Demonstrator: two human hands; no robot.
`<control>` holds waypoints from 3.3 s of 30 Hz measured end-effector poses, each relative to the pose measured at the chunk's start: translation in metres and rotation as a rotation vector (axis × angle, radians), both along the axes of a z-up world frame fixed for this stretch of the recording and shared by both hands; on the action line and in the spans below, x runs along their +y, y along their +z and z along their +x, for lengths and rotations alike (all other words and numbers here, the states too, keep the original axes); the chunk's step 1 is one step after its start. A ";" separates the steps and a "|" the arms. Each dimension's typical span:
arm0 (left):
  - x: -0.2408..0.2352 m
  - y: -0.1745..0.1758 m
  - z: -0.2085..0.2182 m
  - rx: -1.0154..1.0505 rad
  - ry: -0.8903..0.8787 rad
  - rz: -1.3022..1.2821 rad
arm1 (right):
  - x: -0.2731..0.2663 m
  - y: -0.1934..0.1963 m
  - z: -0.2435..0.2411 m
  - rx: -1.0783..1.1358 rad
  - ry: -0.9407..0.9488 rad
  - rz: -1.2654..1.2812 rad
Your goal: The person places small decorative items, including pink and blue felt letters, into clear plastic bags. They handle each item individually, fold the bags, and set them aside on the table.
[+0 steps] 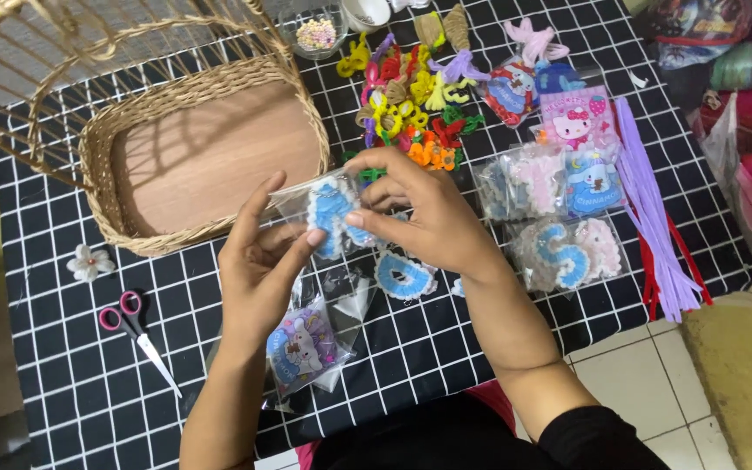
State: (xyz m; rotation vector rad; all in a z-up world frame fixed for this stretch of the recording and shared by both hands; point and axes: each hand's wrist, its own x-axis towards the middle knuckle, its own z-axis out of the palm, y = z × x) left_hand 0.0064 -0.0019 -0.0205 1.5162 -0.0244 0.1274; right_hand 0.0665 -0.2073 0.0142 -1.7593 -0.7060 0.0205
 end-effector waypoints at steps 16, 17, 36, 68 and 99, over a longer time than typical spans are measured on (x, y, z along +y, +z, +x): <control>0.007 0.008 -0.003 -0.144 0.121 0.093 | -0.028 0.007 -0.003 -0.174 -0.167 0.162; 0.009 0.008 -0.003 -0.167 0.126 0.098 | -0.035 0.009 -0.002 -0.171 -0.227 0.222; 0.052 0.010 -0.009 -0.334 0.257 0.211 | -0.286 -0.078 -0.078 0.170 -0.866 0.362; 0.057 0.011 -0.011 -0.233 0.378 0.184 | -0.248 -0.140 -0.074 -0.003 -1.107 -0.476; 0.083 -0.060 0.049 0.037 -0.016 0.884 | -0.020 -0.063 -0.008 -0.111 -0.131 -0.806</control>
